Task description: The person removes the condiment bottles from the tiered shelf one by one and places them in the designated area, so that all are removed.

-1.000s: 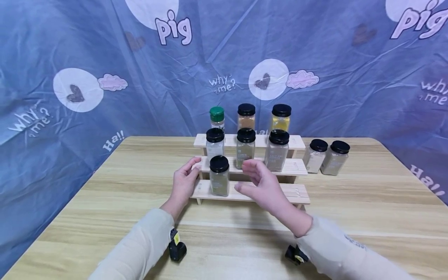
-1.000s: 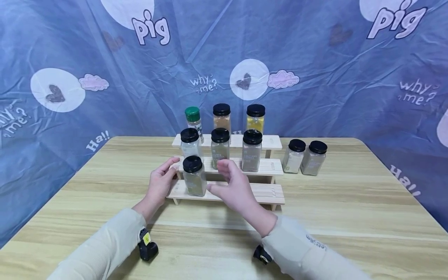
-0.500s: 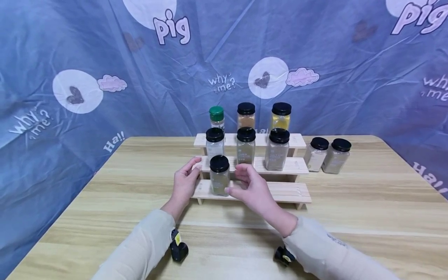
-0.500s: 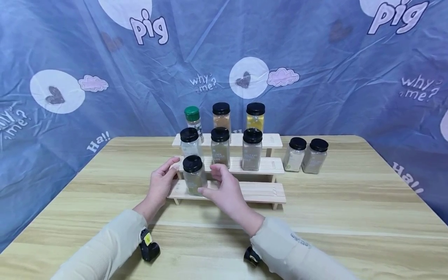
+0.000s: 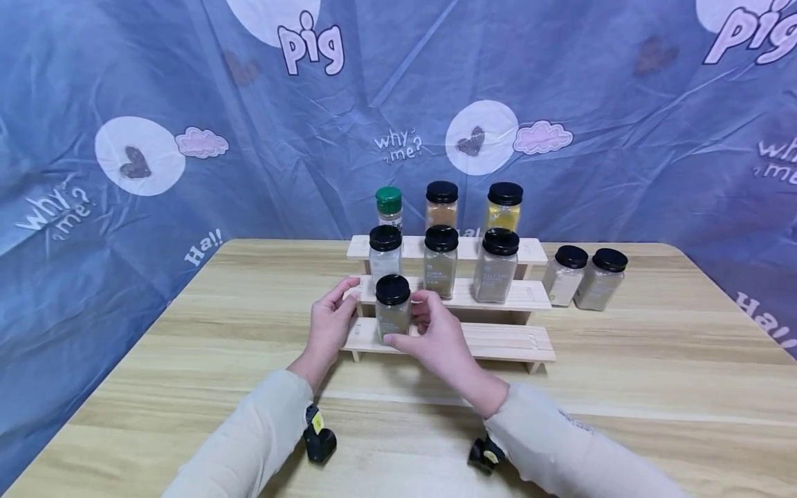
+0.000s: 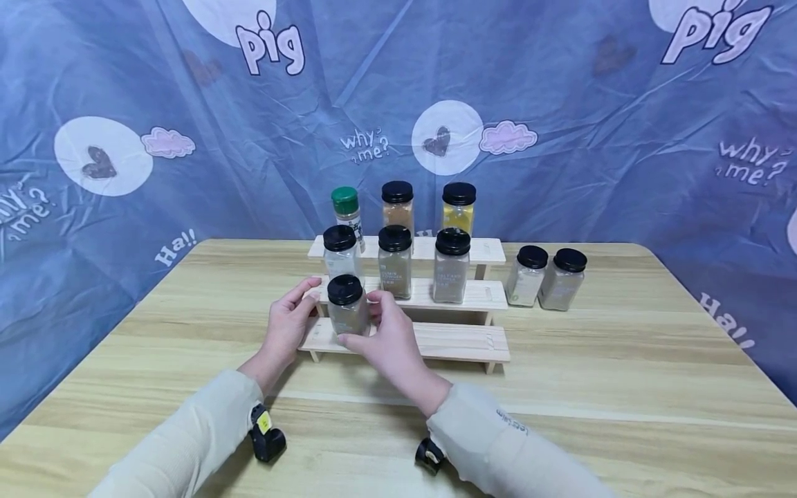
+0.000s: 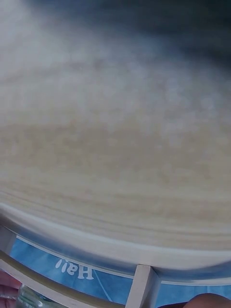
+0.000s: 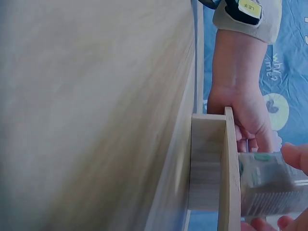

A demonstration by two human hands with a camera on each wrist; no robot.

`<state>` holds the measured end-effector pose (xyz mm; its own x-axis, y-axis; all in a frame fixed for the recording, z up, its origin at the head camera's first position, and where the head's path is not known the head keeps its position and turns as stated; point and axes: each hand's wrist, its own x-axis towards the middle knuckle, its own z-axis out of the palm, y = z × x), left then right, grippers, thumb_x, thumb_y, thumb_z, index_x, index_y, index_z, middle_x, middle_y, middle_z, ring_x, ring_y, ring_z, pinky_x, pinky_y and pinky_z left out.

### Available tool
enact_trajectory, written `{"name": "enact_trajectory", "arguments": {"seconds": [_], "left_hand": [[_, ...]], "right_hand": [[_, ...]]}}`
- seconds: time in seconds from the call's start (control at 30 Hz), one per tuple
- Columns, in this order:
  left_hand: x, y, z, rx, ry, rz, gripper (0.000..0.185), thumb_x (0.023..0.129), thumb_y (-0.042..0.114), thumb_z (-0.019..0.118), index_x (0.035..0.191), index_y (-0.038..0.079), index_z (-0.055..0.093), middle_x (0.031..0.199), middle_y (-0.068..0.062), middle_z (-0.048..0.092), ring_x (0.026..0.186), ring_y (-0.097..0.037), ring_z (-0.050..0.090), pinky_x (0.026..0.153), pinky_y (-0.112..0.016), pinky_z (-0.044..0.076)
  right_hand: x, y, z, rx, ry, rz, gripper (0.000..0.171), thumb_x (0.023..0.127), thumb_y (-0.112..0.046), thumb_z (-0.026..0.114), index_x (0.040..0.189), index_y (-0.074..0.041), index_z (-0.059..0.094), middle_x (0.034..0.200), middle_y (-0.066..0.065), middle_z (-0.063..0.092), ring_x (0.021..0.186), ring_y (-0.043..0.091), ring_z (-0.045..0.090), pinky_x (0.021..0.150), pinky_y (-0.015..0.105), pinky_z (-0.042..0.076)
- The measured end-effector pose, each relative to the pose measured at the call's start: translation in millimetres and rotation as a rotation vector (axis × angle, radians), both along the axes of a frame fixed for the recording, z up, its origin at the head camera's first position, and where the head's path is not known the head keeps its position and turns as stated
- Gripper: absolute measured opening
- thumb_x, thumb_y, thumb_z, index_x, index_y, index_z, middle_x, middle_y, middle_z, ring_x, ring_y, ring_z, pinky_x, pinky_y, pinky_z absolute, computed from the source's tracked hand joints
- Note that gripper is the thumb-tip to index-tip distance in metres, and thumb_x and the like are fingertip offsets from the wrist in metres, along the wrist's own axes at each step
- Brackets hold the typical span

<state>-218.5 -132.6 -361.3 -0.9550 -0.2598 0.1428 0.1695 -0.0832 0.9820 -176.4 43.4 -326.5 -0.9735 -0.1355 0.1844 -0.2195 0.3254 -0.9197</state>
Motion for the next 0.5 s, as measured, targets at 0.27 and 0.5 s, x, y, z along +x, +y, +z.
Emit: {"name": "enact_trajectory", "arguments": {"seconds": [0.27,0.5], "left_hand": [[0.5,0,0.0,-0.016,-0.014,-0.003,0.030,0.087,0.003,0.058,0.116,0.001,0.063,0.062,0.008,0.056,0.053,-0.001,0.046,0.049,-0.012,0.039],[-0.3,-1,-0.7,-0.026,-0.026,-0.001,0.030,0.087,0.004,0.058,0.116,0.002,0.063,0.064,0.008,0.058,0.056,-0.002,0.049,0.050,-0.013,0.041]], "right_hand": [[-0.3,-9,-4.8,0.111,0.021,0.008,0.072,0.062,-0.021,0.085,0.122,-0.007,0.046,0.106,0.008,0.061,0.095,0.020,0.057,0.085,0.035,0.049],[-1.1,-14,-8.4,0.104,0.035,0.005,0.075,0.063,-0.024,0.085,0.125,-0.008,0.044,0.113,0.011,0.060,0.104,0.022,0.058,0.090,0.035,0.048]]}}
